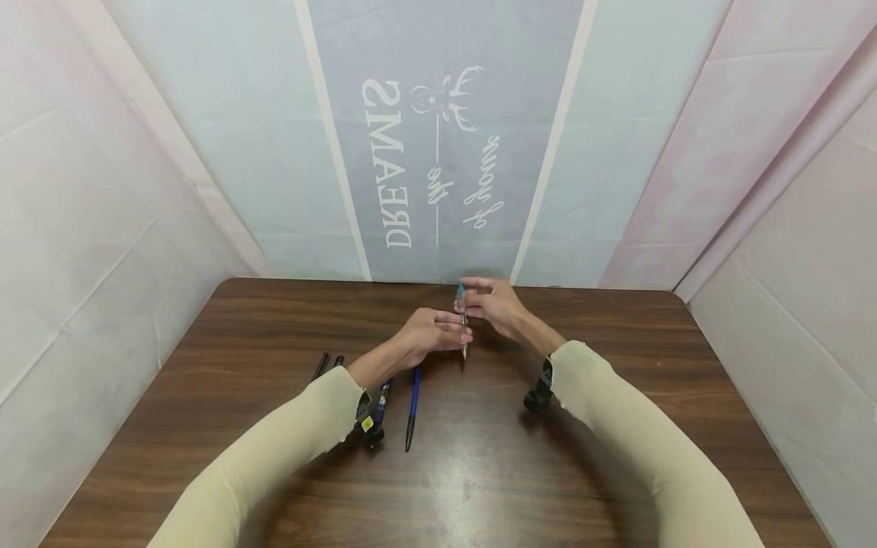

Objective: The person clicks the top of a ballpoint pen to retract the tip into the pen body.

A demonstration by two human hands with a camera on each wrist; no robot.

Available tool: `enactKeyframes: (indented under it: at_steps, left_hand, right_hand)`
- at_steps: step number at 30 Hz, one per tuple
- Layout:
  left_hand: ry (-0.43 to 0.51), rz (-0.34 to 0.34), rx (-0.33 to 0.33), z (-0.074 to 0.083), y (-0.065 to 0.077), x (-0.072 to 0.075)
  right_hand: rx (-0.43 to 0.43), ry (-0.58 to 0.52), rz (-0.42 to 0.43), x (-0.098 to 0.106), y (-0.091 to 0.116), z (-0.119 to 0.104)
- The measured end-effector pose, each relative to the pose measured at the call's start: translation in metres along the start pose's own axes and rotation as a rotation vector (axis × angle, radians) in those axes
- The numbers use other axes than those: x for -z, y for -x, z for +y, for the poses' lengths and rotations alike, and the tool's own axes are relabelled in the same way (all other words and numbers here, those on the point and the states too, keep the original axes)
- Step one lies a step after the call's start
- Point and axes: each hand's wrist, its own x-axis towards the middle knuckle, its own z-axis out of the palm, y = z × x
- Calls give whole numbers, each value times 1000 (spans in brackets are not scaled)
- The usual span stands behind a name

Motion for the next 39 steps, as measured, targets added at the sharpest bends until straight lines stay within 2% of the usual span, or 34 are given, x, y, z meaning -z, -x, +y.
enactKeyframes:
  at_steps: [14,22,39]
  left_hand:
    - [-7,-12,25,-1,11,-4]
    - [-12,-35,26,-1,16,-3]
    - [-25,-45,23,-8,17,-2]
  right_hand:
    - [6,42,-42,-1,13,0]
    - [29,32,-32,-3,17,4]
    - [45,39,-18,-3,21,9]
